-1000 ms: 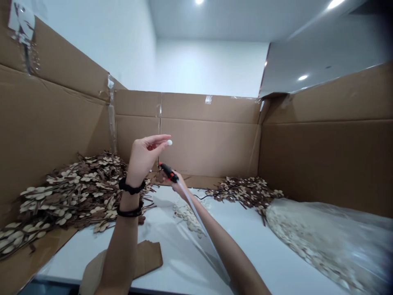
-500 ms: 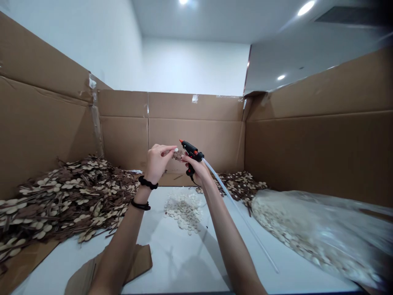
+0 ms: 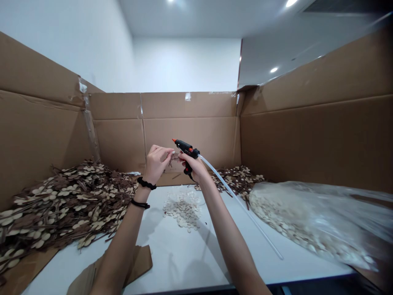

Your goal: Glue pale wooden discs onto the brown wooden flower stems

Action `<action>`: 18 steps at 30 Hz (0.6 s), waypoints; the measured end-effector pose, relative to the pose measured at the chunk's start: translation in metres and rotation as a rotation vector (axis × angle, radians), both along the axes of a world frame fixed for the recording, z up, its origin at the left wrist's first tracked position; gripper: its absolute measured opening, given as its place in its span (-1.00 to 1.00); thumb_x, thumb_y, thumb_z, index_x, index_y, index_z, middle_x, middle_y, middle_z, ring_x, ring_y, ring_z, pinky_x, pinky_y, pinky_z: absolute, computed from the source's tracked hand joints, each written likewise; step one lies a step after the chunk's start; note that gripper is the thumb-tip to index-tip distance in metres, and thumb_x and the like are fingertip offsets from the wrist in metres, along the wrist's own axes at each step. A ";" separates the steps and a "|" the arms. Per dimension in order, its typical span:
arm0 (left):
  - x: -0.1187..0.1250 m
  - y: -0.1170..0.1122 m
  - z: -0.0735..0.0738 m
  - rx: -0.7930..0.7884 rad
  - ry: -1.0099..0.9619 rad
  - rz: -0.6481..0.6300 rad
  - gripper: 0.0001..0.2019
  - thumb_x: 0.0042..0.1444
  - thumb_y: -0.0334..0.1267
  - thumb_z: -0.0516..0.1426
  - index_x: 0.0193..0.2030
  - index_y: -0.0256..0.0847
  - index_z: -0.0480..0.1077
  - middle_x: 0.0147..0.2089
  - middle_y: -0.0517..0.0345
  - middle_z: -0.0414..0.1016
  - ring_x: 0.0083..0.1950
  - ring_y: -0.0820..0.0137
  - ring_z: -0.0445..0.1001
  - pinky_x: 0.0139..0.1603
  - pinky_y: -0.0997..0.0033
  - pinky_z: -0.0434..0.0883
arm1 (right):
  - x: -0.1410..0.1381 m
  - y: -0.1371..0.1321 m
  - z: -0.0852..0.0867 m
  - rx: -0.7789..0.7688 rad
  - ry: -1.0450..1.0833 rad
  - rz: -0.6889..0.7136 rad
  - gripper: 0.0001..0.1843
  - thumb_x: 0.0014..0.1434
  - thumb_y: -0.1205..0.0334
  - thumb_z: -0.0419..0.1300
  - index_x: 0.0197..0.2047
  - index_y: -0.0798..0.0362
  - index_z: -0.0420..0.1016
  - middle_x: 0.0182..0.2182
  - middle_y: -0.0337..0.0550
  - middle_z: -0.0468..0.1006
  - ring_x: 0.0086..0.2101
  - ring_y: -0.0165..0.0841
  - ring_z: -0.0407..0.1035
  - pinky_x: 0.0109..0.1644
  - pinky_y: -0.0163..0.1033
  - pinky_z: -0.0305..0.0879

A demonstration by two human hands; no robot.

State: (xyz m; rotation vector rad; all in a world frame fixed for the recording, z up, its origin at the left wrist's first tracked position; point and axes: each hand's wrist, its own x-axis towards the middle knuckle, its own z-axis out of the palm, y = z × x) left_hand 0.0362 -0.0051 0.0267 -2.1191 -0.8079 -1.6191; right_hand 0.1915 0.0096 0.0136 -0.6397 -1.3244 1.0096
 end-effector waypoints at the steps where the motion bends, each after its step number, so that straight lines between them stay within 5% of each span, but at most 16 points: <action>1: 0.000 0.000 0.000 0.004 0.005 -0.006 -0.83 0.18 -0.33 0.10 -0.15 -0.18 0.50 -0.24 0.08 0.57 -0.20 0.32 0.36 -0.11 0.29 0.35 | 0.000 0.000 0.000 0.000 0.003 0.007 -0.82 -0.12 0.18 0.24 -0.42 0.07 0.40 -0.51 -0.21 0.43 -0.47 -0.45 0.26 -0.43 -0.33 0.08; 6: 0.000 0.000 -0.003 0.034 0.059 -0.020 -0.72 0.21 -0.34 0.07 0.06 -0.19 0.40 -0.27 0.10 0.55 -0.18 0.34 0.35 -0.07 0.33 0.35 | 0.003 -0.002 0.001 0.007 0.002 0.006 -0.84 -0.10 0.18 0.22 -0.42 0.06 0.38 -0.52 -0.22 0.43 -0.47 -0.46 0.24 -0.42 -0.32 0.07; 18: -0.006 0.000 -0.001 0.150 0.354 0.163 -0.68 0.22 -0.38 0.00 0.05 -0.12 0.42 -0.21 0.05 0.54 -0.15 0.27 0.35 -0.10 0.25 0.27 | 0.006 0.001 -0.004 -0.028 -0.044 -0.078 -0.72 -0.09 0.03 0.25 -0.38 0.07 0.41 -0.49 -0.19 0.44 -0.51 -0.45 0.20 -0.48 -0.32 -0.02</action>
